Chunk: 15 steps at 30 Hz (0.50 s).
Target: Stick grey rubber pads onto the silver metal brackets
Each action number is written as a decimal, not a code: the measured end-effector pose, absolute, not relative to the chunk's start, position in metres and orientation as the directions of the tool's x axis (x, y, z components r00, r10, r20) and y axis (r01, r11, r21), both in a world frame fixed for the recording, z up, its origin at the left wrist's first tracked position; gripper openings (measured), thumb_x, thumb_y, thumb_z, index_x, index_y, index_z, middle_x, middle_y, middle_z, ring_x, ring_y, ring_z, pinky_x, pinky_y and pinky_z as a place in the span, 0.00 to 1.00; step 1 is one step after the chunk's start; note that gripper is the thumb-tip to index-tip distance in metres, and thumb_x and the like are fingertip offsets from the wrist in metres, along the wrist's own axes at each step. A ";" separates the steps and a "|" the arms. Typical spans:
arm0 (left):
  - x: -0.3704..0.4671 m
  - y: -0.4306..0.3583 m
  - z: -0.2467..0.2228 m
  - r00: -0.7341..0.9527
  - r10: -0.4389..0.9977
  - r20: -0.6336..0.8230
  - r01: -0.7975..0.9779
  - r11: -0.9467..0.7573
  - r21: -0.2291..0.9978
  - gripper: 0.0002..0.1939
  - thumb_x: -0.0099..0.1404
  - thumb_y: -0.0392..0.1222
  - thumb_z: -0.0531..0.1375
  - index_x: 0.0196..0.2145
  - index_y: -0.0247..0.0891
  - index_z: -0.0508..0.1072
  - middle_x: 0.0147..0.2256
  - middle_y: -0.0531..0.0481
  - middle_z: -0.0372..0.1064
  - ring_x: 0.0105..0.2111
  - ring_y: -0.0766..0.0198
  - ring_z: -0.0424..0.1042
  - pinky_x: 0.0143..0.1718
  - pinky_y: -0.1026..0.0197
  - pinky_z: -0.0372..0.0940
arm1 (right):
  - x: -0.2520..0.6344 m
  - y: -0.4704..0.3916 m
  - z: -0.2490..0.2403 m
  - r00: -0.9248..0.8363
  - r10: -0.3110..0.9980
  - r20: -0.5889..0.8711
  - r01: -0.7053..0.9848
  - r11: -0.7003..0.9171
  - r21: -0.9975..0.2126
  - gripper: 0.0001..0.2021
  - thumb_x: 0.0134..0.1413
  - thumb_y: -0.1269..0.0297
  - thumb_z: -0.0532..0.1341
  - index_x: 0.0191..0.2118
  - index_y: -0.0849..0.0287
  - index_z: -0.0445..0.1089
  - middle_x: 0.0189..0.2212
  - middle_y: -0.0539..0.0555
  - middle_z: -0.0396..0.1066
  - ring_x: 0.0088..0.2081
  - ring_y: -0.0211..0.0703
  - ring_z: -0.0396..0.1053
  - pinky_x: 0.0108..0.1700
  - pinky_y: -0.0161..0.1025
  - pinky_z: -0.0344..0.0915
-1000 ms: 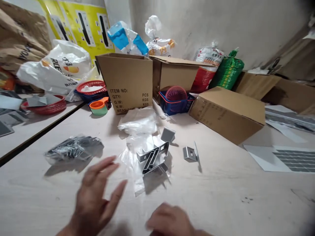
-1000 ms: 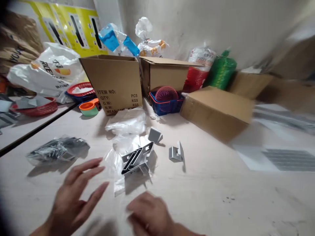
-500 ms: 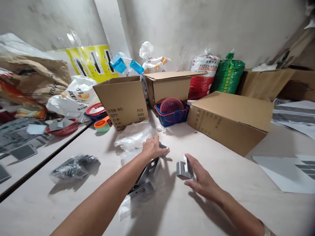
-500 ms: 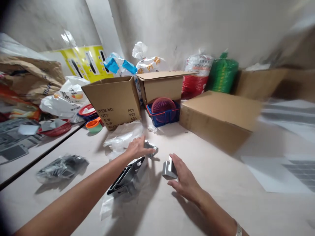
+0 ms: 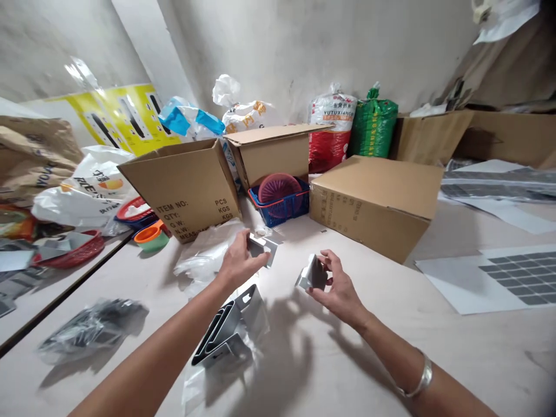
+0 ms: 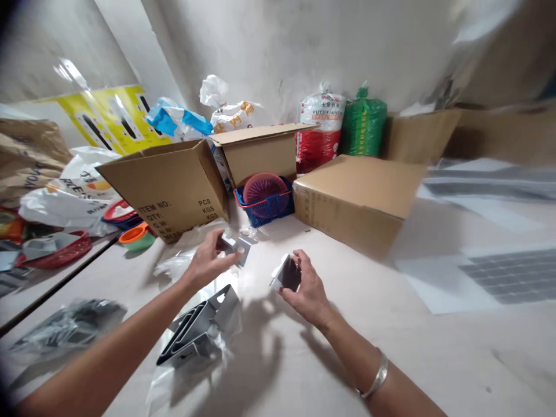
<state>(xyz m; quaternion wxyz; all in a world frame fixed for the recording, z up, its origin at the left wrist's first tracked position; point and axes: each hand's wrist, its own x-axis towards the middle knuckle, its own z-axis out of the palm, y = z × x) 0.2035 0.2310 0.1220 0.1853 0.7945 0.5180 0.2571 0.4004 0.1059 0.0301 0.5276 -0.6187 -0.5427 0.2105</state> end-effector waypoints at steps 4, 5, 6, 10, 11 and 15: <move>0.163 0.185 0.155 0.395 0.888 0.236 0.395 -0.396 0.829 0.33 0.47 0.45 0.63 0.52 0.44 0.62 0.37 0.49 0.66 0.36 0.56 0.66 0.38 0.56 0.61 | 0.386 0.101 0.068 0.314 0.873 0.373 0.490 0.187 -0.851 0.42 0.38 0.64 0.66 0.58 0.51 0.43 0.51 0.58 0.61 0.51 0.52 0.60 0.50 0.51 0.60; 0.149 0.172 0.159 0.431 0.884 0.182 0.284 -0.324 0.902 0.32 0.47 0.44 0.63 0.52 0.46 0.62 0.36 0.49 0.66 0.35 0.56 0.66 0.37 0.56 0.61 | 0.379 0.099 0.077 0.281 0.875 0.394 0.494 0.220 -0.841 0.43 0.38 0.64 0.66 0.59 0.51 0.42 0.51 0.58 0.61 0.51 0.52 0.60 0.51 0.51 0.59; 0.135 0.159 0.161 0.476 0.870 0.124 0.169 -0.229 0.958 0.31 0.48 0.44 0.63 0.51 0.46 0.63 0.36 0.49 0.66 0.34 0.57 0.66 0.36 0.56 0.61 | 0.370 0.097 0.086 0.239 0.879 0.414 0.497 0.256 -0.829 0.43 0.38 0.65 0.65 0.59 0.51 0.41 0.52 0.58 0.61 0.52 0.53 0.60 0.52 0.51 0.59; 0.080 0.115 0.158 0.657 0.754 -0.015 -0.101 0.108 0.989 0.28 0.48 0.44 0.62 0.48 0.38 0.67 0.32 0.45 0.68 0.32 0.58 0.66 0.37 0.56 0.61 | 0.321 0.093 0.113 0.043 0.889 0.455 0.469 0.384 -0.795 0.44 0.38 0.65 0.66 0.59 0.52 0.40 0.51 0.58 0.62 0.51 0.53 0.61 0.51 0.50 0.60; 0.065 0.107 0.156 0.668 0.744 -0.015 -0.139 0.145 0.980 0.28 0.48 0.44 0.62 0.48 0.36 0.67 0.30 0.45 0.68 0.32 0.57 0.67 0.38 0.55 0.61 | 0.306 0.093 0.117 -0.006 0.891 0.455 0.451 0.408 -0.794 0.44 0.38 0.65 0.66 0.59 0.52 0.40 0.50 0.58 0.63 0.50 0.53 0.62 0.50 0.50 0.61; 0.004 0.077 0.151 0.590 0.808 0.007 -0.279 0.195 0.940 0.28 0.48 0.43 0.61 0.48 0.34 0.67 0.33 0.42 0.70 0.34 0.56 0.67 0.43 0.52 0.60 | 0.246 0.092 0.123 -0.168 0.880 0.444 0.372 0.474 -0.798 0.41 0.37 0.64 0.66 0.57 0.54 0.44 0.46 0.58 0.65 0.45 0.52 0.65 0.44 0.47 0.65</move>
